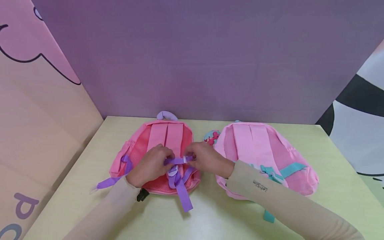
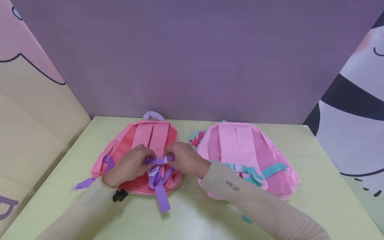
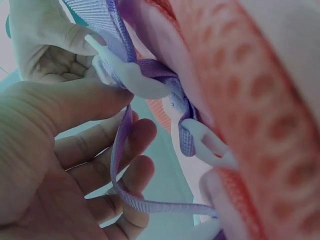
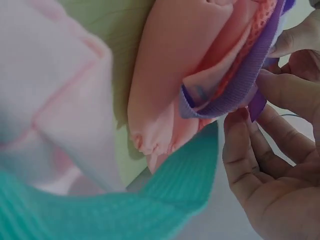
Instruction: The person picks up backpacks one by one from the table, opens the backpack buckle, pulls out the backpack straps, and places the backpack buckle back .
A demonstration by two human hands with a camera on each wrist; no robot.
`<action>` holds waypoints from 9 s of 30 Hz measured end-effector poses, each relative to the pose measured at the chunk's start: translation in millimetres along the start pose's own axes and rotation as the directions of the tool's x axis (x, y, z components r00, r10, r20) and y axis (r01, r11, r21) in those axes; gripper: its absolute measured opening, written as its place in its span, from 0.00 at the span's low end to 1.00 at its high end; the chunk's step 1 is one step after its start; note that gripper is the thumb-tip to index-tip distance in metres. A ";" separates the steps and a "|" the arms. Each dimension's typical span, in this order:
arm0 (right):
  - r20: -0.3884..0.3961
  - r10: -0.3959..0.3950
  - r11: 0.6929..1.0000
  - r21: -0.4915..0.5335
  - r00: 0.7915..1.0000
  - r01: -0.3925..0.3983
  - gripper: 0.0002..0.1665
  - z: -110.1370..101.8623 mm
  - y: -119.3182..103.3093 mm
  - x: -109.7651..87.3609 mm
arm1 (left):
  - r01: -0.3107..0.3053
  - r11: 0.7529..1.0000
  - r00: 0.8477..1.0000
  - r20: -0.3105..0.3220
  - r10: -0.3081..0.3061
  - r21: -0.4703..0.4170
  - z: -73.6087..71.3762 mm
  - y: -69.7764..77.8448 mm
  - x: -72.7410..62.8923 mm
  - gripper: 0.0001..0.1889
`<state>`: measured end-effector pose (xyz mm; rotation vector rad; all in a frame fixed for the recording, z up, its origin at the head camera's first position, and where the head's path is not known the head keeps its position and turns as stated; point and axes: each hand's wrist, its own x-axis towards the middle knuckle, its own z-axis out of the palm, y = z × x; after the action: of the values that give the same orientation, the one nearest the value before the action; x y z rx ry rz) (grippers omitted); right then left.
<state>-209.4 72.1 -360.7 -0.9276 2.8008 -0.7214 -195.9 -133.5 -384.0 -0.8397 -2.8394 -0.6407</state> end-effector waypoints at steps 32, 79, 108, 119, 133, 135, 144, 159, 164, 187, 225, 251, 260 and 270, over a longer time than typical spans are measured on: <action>-0.146 -0.021 0.995 -0.098 0.989 0.006 0.23 -58.9 35.6 -60.1 | -0.048 0.998 0.998 -0.045 0.046 -0.037 -3.9 9.7 3.1 0.16; -0.203 0.160 0.978 -0.103 0.966 -0.184 0.15 -44.6 136.3 -157.0 | -0.253 0.966 0.963 0.108 0.246 0.055 93.7 159.4 86.5 0.19; -0.321 -0.014 0.999 -0.036 0.947 0.003 0.21 -46.2 145.6 -158.4 | -0.165 0.986 0.983 0.073 0.167 -0.033 118.8 160.2 108.7 0.15; -0.340 -0.017 1.000 -0.007 0.940 0.015 0.20 -42.6 150.2 -158.2 | -0.187 0.982 0.978 0.090 0.188 -0.013 120.0 160.3 109.8 0.15; -0.333 -0.020 1.000 0.013 0.943 0.026 0.20 -40.2 150.4 -158.3 | -0.236 0.972 0.968 0.094 0.234 0.010 120.3 159.9 110.9 0.14; -0.333 -0.026 0.999 0.016 0.943 0.034 0.20 -40.2 150.7 -158.2 | -0.236 0.972 0.967 0.102 0.235 0.004 120.0 159.7 110.7 0.14; -0.345 -0.026 1.000 0.002 0.938 0.028 0.19 -38.2 151.7 -157.7 | -0.210 0.978 0.971 0.115 0.210 -0.017 120.9 160.6 108.9 0.14; -0.361 -0.009 1.000 0.007 0.933 0.012 0.19 -35.1 153.5 -159.2 | -0.182 0.983 0.976 0.124 0.181 -0.005 123.7 160.6 108.5 0.15; -0.352 0.019 1.000 0.006 0.936 -0.018 0.18 -35.7 151.3 -160.1 | -0.174 0.984 0.978 0.106 0.178 -0.040 124.0 160.5 108.7 0.15; -0.347 0.069 0.998 0.030 0.935 -0.063 0.17 -32.9 150.3 -163.7 | -0.164 0.985 0.981 0.101 0.169 -0.057 126.8 162.2 109.7 0.14; -0.389 0.040 0.999 0.010 0.920 -0.039 0.15 -31.9 151.7 -169.5 | -0.181 0.981 0.978 0.096 0.187 -0.070 127.7 160.5 107.8 0.13; -0.414 0.068 0.998 0.022 0.908 -0.065 0.16 -26.4 153.3 -171.2 | -0.182 0.981 0.977 0.099 0.188 -0.068 127.7 160.9 108.1 0.13; -0.402 0.051 0.999 0.026 0.914 -0.044 0.17 -30.1 153.8 -172.7 | -0.167 0.981 0.979 0.105 0.177 -0.096 128.8 159.3 107.7 0.12; -0.410 0.069 0.997 0.003 0.909 -0.074 0.17 -35.9 156.4 -179.6 | -0.126 0.985 0.984 0.110 0.140 -0.119 125.1 159.7 106.1 0.13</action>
<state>-156.8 301.7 -411.2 -0.7408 3.1808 -0.9928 -197.1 93.2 -415.5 -1.1109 -2.8405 -0.7616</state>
